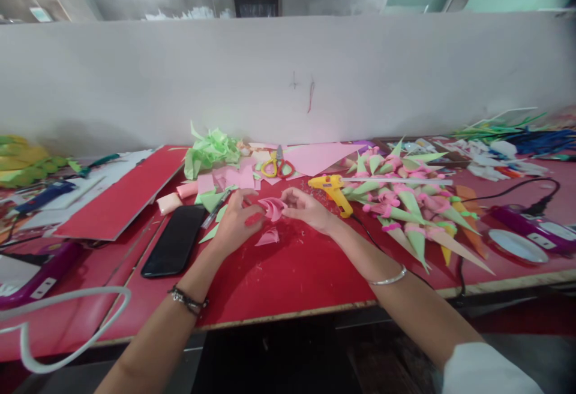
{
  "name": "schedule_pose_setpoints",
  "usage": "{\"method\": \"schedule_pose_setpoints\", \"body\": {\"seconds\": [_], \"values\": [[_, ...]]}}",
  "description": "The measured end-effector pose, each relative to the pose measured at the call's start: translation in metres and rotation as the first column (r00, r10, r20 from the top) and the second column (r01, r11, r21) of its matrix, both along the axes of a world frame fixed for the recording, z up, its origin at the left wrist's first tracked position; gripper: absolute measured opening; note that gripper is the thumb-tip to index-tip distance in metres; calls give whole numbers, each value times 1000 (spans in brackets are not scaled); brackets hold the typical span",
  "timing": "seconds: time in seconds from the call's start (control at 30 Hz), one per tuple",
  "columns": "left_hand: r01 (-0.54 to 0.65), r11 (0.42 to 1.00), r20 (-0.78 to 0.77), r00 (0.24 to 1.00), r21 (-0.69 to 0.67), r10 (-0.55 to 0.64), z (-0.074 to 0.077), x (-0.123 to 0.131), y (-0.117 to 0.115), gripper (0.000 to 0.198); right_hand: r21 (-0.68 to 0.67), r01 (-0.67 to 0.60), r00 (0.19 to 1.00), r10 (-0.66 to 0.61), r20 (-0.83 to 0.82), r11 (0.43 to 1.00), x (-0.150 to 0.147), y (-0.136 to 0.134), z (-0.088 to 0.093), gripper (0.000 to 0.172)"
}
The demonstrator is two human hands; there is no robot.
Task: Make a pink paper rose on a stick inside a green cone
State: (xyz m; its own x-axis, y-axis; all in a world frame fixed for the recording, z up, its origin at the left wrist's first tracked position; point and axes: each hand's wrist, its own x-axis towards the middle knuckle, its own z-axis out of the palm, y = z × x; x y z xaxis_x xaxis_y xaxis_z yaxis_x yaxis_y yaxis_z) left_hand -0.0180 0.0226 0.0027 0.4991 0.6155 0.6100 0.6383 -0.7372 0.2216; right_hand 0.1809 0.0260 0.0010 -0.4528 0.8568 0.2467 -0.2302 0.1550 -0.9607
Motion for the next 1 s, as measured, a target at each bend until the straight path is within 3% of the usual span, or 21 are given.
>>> {"method": "schedule_pose_setpoints", "body": {"seconds": [0.47,0.63,0.8,0.9,1.0], "values": [[-13,1000,1,1000,-10,13,2,1,-2,8,-100,-97,993,103,60,990,3,-4,2,18],[-10,1000,-26,1000,-9,10,3,2,-4,10,-132,18,998,-10,61,991,1,0,0,14],[7,1000,-62,998,-2,-7,2,1,-3,11,121,138,957,-164,238,983,2,6,-6,10],[-9,1000,-84,996,10,10,2,1,-3,11,321,213,881,-324,344,923,5,9,-9,10],[-34,999,-114,993,24,37,3,1,-3,11,423,247,813,-424,399,872,7,11,-12,7]]}}
